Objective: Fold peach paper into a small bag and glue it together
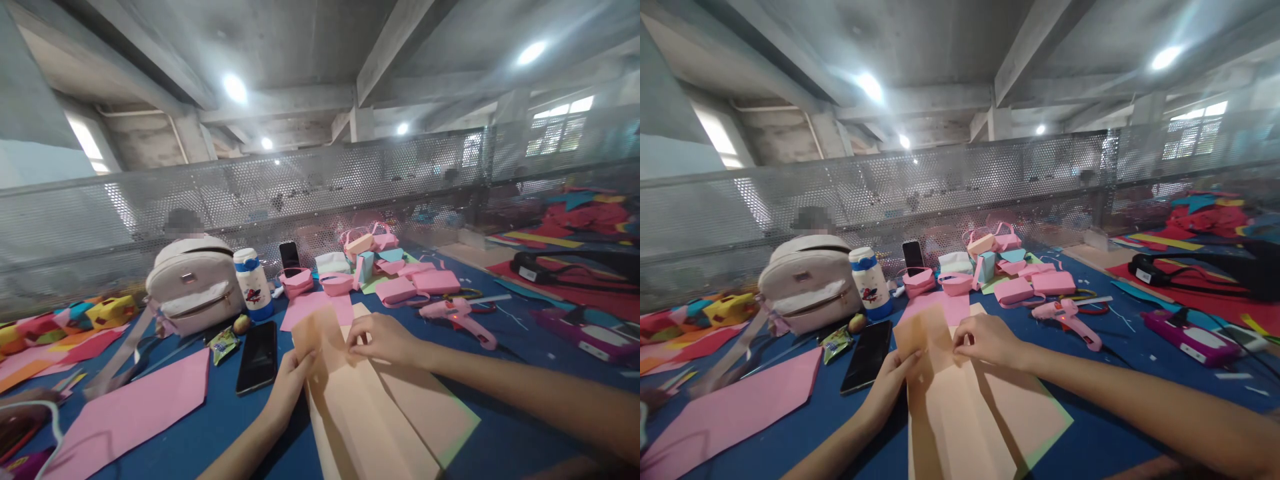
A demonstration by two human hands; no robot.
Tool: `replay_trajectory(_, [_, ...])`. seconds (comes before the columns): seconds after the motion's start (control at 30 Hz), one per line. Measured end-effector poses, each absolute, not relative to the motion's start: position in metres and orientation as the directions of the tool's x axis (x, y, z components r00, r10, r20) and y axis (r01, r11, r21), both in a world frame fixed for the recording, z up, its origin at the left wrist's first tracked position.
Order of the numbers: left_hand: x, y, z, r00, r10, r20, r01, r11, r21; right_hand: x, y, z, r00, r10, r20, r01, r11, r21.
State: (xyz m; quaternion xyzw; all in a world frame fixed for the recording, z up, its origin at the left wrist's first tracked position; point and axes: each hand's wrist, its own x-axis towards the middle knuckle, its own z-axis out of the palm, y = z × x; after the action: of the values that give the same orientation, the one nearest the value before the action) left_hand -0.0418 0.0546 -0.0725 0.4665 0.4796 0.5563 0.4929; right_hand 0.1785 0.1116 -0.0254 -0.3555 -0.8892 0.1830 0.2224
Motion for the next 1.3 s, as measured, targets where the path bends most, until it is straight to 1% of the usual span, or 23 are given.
replay_trajectory(0.23, [-0.041,0.053,-0.068,-0.037,0.998,0.057,-0.078,-0.060,0.995,0.166,0.111,-0.019,-0.673,0.701,0.234,0.586,0.699,-0.410])
replay_trajectory(0.53, [-0.042,0.052,-0.069,-0.007,0.999,0.044,-0.064,-0.044,0.997,0.156,0.111,-0.011,-0.660,0.729,0.179,0.655,0.676,-0.337])
replay_trajectory(0.77, [-0.043,0.053,-0.069,-0.005,0.999,0.040,-0.057,-0.041,0.998,0.149,0.111,-0.006,-0.650,0.741,0.165,0.686,0.667,-0.292])
replay_trajectory(1.07, [-0.051,0.064,-0.067,0.031,0.998,0.057,0.027,-0.058,0.998,0.149,0.110,-0.005,-0.648,0.745,0.159,0.692,0.663,-0.285])
replay_trajectory(1.3, [-0.052,0.078,-0.054,0.107,0.990,0.088,0.106,-0.099,0.989,0.147,0.112,-0.004,-0.657,0.738,0.156,0.674,0.667,-0.319])
